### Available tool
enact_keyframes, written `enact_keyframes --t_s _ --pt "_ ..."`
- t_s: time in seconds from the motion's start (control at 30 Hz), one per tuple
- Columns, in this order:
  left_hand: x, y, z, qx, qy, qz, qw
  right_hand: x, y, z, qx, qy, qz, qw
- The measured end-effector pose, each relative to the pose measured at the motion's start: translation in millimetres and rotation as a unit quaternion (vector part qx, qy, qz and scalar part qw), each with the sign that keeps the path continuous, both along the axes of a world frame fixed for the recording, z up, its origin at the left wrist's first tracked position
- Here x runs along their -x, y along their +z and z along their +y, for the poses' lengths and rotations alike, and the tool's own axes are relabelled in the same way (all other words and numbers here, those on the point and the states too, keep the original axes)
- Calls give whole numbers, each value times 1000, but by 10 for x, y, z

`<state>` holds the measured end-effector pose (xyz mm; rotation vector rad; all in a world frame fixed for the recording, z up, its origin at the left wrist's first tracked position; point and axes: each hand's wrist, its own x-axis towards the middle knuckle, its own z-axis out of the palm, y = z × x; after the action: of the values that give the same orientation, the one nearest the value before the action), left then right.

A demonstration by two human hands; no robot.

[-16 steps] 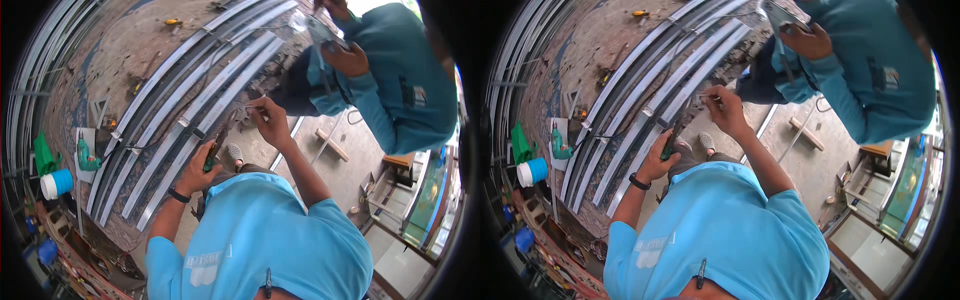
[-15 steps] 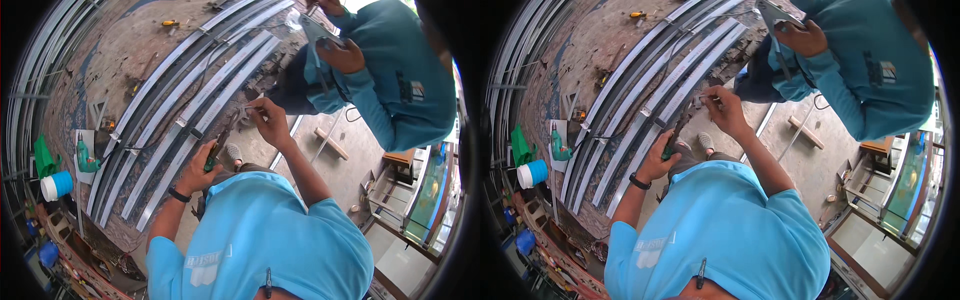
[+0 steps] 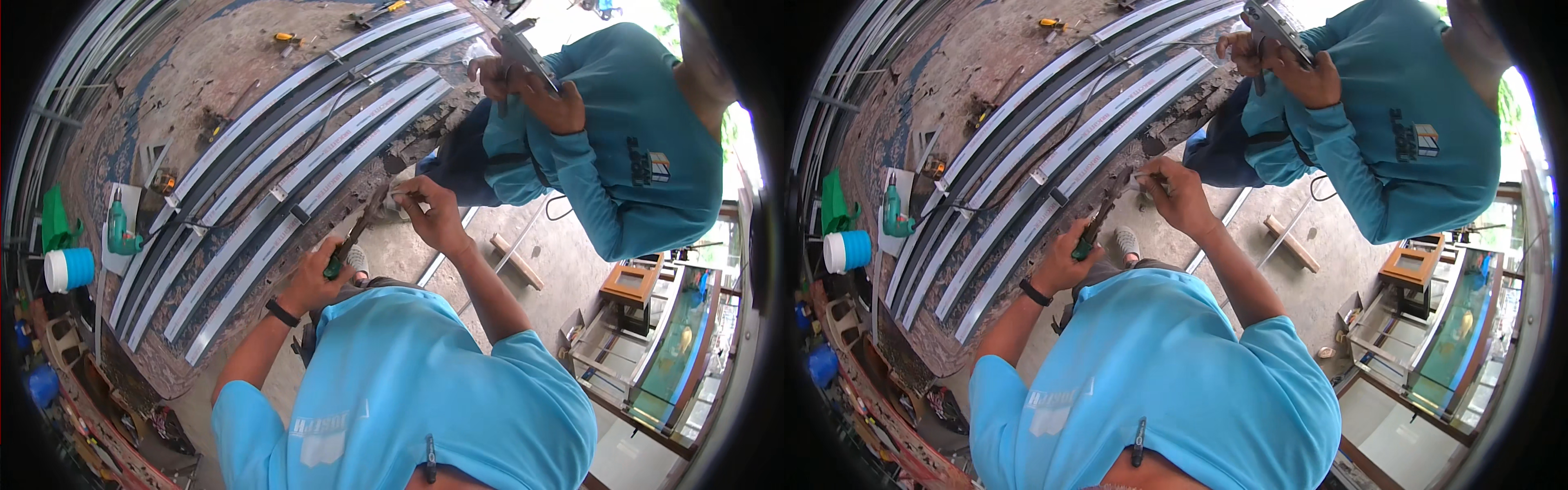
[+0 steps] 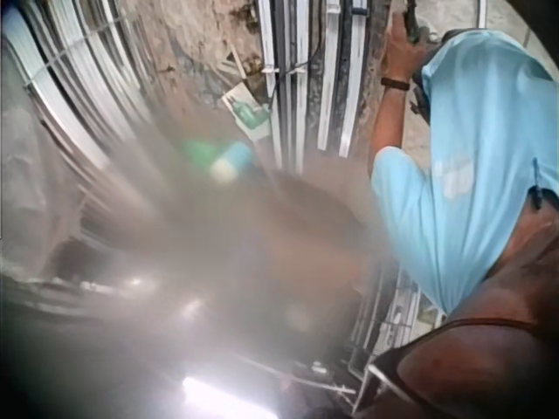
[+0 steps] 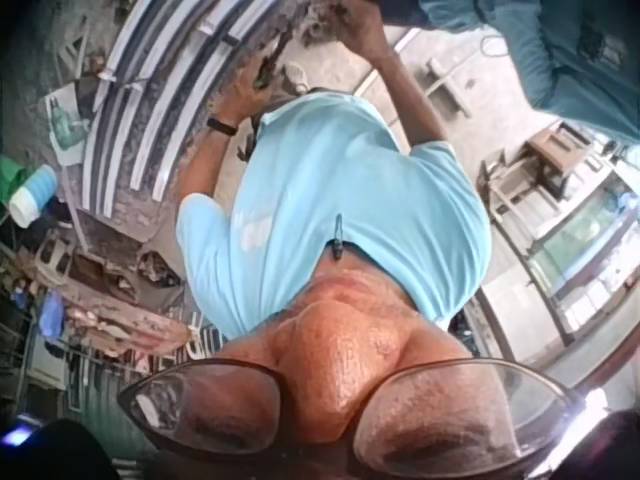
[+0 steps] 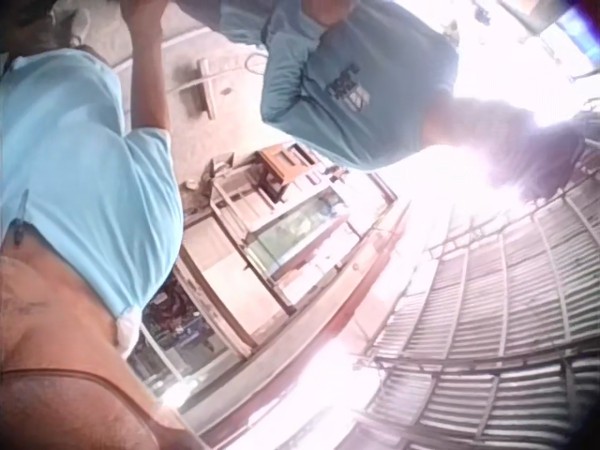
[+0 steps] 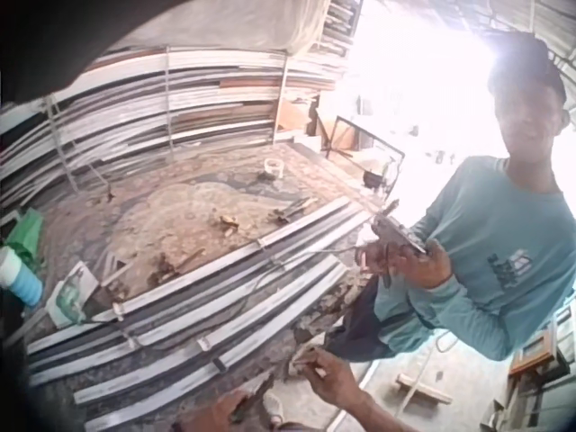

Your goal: The recorder is assembling metal frame components using a drill and other tools on a workbench.

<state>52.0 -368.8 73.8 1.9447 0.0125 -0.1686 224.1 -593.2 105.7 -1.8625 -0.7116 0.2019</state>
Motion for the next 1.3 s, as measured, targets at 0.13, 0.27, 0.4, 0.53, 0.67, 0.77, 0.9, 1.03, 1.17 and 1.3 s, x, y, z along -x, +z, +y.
enact_keyframes --t_s 0.13,0.27,0.4,0.53,0.67,0.77,0.9,1.03,1.17,1.3 --pt "86 38 -69 61 31 26 997 49 65 78 -10 -72 94 993" --pt "243 -216 -171 -46 48 -50 997 -44 -99 87 -34 -21 223 974" --pt "293 -210 -198 -64 61 -49 995 -54 -56 182 -80 -78 359 927" --pt "312 -182 -168 -38 65 -43 996 -26 -87 237 -95 -96 401 906" --pt "335 -159 -129 -35 51 -14 998 8 -140 265 -106 -94 411 901" --pt "347 -189 -114 -47 47 -8 998 27 -131 309 -91 -105 407 903" --pt "290 -203 -97 -81 40 -15 996 9 -199 280 -96 -111 400 905" --pt "163 -192 -101 -89 29 0 996 -38 -227 231 -108 -119 385 909" --pt "88 -428 -91 -102 14 -50 993 -98 -299 136 -128 -102 317 934" --pt "-180 -679 -102 -74 28 -113 990 -296 -417 222 -99 -106 291 946"
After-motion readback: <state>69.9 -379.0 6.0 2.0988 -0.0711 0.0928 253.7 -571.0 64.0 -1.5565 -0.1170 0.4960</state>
